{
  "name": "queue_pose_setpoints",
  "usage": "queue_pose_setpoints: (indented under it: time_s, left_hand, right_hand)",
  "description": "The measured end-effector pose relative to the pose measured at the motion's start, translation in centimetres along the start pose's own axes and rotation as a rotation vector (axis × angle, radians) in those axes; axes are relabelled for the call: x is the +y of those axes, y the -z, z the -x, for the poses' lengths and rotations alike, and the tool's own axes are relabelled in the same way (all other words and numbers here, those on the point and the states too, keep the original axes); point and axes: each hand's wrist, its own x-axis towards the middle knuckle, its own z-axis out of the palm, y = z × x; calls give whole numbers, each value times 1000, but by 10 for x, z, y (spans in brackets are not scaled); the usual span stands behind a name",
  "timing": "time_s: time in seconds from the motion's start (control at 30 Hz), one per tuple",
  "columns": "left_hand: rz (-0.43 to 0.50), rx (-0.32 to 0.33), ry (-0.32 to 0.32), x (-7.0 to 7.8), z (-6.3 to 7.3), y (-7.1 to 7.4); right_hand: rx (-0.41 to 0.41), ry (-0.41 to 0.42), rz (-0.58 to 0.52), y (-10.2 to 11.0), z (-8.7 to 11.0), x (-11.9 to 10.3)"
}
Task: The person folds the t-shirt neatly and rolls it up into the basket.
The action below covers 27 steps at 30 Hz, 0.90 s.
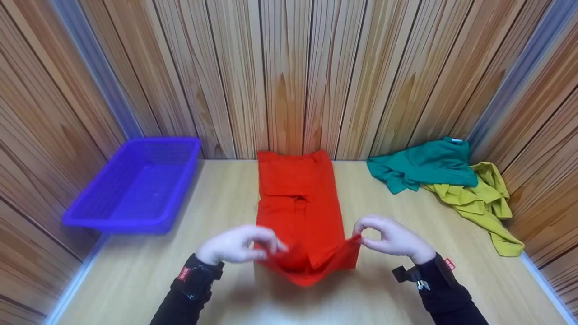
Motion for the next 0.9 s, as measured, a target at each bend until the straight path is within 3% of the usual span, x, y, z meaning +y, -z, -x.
queue_pose_setpoints:
  time_s: [0.07,0.13,0.43,0.53,0.67,0.8,0.9]
  left_hand:
    - [34,-81,2,2,-1,-2]
    - [38,-105,42,3,-1,-4]
    - [-102,32,176,-5,-1,-4]
    - [-122,123,254,-16,-5,-3]
    - [-156,291,363,-40,-10,-2]
    - [-227,447,556,-65,-17,-2]
    - [-248,522,727,-82,-22,-4]
  right_hand:
    - [-25,27,1,1,1,1]
    - [-36,35,7,0,1,1]
    - [-47,-25,-7,-1,-4,0]
    - [-33,-107,11,-4,-10,5]
    - [5,-252,-3,-13,-24,21]
    - [89,-393,-21,-27,-35,45]
    - [136,-489,-15,-38,-38,62]
